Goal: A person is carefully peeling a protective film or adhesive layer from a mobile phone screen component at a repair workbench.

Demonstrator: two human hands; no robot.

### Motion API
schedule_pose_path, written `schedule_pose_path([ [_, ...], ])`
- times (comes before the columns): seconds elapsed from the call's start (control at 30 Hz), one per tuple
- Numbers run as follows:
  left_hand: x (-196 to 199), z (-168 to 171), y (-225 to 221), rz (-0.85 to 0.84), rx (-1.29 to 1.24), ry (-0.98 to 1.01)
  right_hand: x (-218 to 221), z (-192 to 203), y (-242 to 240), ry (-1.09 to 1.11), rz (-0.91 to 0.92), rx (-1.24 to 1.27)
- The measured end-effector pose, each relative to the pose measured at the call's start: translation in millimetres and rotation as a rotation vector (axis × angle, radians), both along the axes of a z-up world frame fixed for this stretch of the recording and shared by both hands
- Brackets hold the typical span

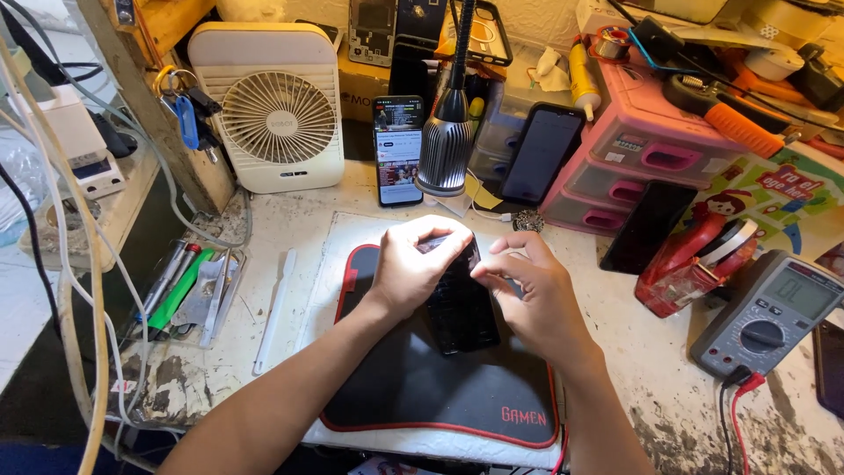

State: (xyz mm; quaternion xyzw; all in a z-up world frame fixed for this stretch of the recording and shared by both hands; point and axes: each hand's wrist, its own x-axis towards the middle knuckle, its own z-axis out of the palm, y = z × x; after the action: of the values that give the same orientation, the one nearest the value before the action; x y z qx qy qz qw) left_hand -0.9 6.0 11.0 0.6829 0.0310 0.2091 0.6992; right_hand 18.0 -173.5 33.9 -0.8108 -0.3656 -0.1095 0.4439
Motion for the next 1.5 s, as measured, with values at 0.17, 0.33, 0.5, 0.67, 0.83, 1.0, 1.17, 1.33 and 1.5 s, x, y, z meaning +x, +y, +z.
schedule_pose_path([
  [0.17, 10.5, -14.3, -1.9, -0.012, -0.114, 0.005, 5.8, -0.9, -7.5, 0.317, 0.024, 0.142],
  [0.33, 18.1, -31.3, -2.4, -0.091, -0.320, 0.025, 8.9, -3.8, -8.0, 0.566, -0.006, 0.021],
  [0.5, 23.5, -39.4, 6.5, -0.185, -0.410, 0.027, -0.8, 1.8, 3.4, 0.536, 0.027, -0.293],
  [0.67, 31.7, -48.7, 12.2, -0.216, -0.411, 0.044, -4.7, 9.2, 8.1, 0.507, -0.035, -0.311],
  [0.83, 23.2, -31.5, 19.6, -0.297, -0.323, 0.084, -9.6, 13.6, 11.6, 0.477, -0.079, -0.284],
  [1.0, 26.2, -35.3, 23.7, -0.174, -0.103, 0.049, -3.3, 0.7, 16.4, 0.357, -0.140, -0.299],
  [1.17, 27.8, -38.9, 13.1, -0.098, 0.074, 0.013, 15.6, -29.8, 4.9, 0.285, -0.189, -0.450],
  [1.33, 8.9, -14.3, 16.2, -0.094, 0.030, 0.161, 37.2, -77.7, 3.8, 0.054, -0.384, -0.477],
  [1.5, 21.0, -29.7, 20.7, -0.196, 0.017, 0.192, 35.5, -81.2, 14.6, 0.467, -0.106, -0.040],
])
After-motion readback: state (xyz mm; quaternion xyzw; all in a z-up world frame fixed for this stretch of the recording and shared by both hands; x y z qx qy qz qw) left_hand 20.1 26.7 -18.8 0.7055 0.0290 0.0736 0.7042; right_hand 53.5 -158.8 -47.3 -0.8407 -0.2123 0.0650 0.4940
